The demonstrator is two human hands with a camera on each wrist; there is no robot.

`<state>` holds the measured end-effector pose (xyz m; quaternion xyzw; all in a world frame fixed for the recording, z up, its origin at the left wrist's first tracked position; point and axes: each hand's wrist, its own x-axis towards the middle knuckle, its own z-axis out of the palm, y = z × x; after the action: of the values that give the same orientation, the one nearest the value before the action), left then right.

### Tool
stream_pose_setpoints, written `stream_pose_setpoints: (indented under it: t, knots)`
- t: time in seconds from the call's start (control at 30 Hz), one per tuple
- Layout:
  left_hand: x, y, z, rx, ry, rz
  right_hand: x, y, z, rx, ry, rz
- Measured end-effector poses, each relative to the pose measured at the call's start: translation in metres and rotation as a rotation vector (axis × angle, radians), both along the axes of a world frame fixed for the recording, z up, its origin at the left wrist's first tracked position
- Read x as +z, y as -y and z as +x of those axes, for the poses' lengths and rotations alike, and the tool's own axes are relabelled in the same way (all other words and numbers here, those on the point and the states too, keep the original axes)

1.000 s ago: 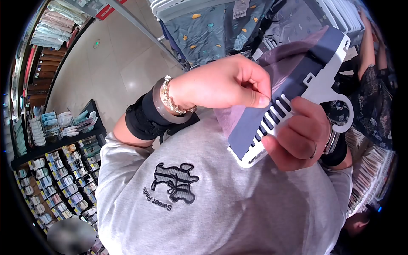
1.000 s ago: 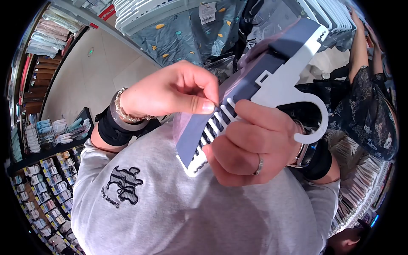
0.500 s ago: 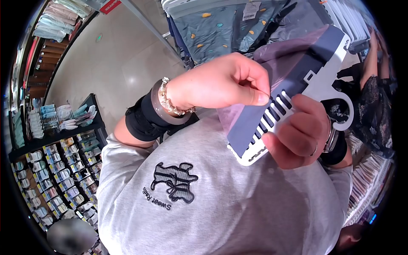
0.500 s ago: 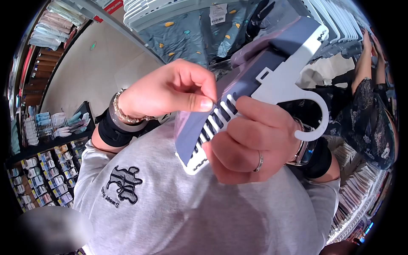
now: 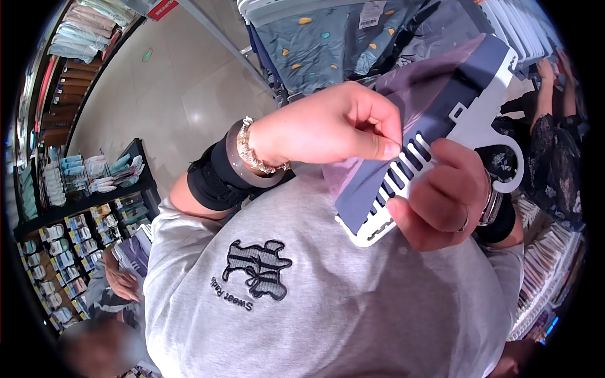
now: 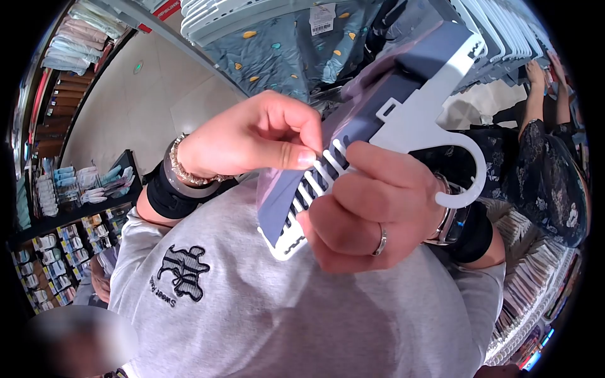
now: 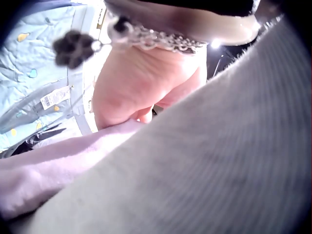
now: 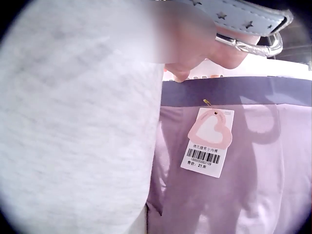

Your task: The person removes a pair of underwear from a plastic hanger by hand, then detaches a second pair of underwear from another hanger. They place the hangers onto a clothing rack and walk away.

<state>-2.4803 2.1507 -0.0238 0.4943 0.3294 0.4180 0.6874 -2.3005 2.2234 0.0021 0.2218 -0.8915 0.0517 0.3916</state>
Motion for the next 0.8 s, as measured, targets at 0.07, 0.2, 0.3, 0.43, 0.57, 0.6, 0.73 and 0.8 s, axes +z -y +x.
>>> stream_pose_setpoints:
  t: [0.07,0.2,0.3,0.43,0.57,0.6,0.73,0.8]
  knots:
    - [-0.002,0.000,0.001,0.000,0.015,0.000,-0.003,0.000,0.001,-0.003,-0.006,0.014]
    - [-0.003,0.000,0.005,0.025,0.017,0.013,-0.006,-0.001,0.006,-0.013,0.003,0.020]
    - [-0.003,-0.001,0.007,0.038,0.012,0.004,-0.007,-0.001,0.009,-0.022,0.008,0.021]
    - [-0.007,-0.004,0.008,0.038,0.035,0.004,-0.011,-0.002,0.008,-0.032,-0.007,0.030]
    - [-0.009,-0.004,0.008,0.031,0.061,0.008,-0.011,0.000,0.008,-0.044,-0.009,0.021]
    - [-0.009,-0.004,0.009,0.033,0.066,0.000,-0.011,0.000,0.009,-0.048,-0.007,0.019]
    - [-0.010,-0.005,0.009,0.032,0.089,-0.015,-0.012,0.000,0.008,-0.063,-0.018,0.030]
    - [-0.013,-0.006,0.008,0.030,0.104,-0.020,-0.013,0.000,0.009,-0.071,-0.019,0.030]
